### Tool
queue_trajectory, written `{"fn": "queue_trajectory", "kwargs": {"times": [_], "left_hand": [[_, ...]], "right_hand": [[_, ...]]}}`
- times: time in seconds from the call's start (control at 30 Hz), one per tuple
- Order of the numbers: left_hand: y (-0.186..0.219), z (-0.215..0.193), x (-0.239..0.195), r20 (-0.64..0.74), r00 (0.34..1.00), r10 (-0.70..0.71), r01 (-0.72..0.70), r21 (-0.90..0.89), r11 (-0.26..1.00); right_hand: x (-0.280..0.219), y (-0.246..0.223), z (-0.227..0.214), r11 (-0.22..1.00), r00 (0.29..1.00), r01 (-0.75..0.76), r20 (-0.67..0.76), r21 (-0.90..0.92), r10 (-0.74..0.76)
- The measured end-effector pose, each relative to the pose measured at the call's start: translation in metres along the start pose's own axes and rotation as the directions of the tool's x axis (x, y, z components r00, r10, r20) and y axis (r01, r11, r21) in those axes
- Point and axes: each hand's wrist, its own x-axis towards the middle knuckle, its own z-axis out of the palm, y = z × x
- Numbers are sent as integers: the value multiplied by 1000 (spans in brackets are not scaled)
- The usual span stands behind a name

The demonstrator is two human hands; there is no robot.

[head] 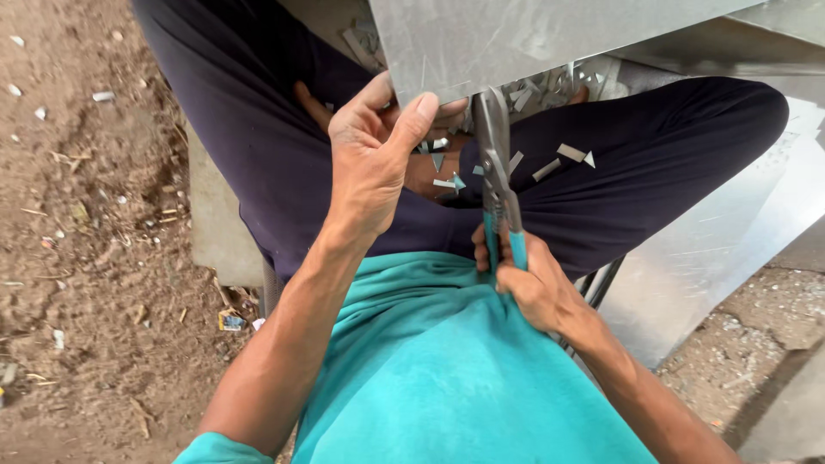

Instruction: The person sits cross-legged on the ground and uses tin snips to cut a large metal sheet into small rectangular pieces. The person repeatedly positions the sheet, snips off sections, and accumulates a pile of cut metal pieces on their lap.

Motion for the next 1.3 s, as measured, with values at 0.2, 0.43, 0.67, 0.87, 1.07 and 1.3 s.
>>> {"fn": "queue_trajectory", "kwargs": {"times": [0.2,0.43,0.67,0.87,1.07,1.3], "left_hand": [[-2,-5,8,12,1000,-3,3,30,1000],[-3,-16,27,-67,993,96,-75,272,959],[-11,-11,73,-203,846,493,-324,538,778],[-54,21,29,-249,967,42,20,242,970],[-94,69,30,-65,956,-285,292,178,940],[-103,63,24,-66,964,-258,266,175,948]], "right_hand": [[8,-9,8,995,996,-17,-85,-100,9],[16,-6,-6,978,990,-11,-139,-210,-18],[15,12,-23,956,994,-40,-111,-292,8],[-9,17,-42,994,997,-67,-37,86,70],[-29,39,-9,935,967,-24,-230,354,112],[-20,16,-5,944,944,-29,-301,328,133]]}}
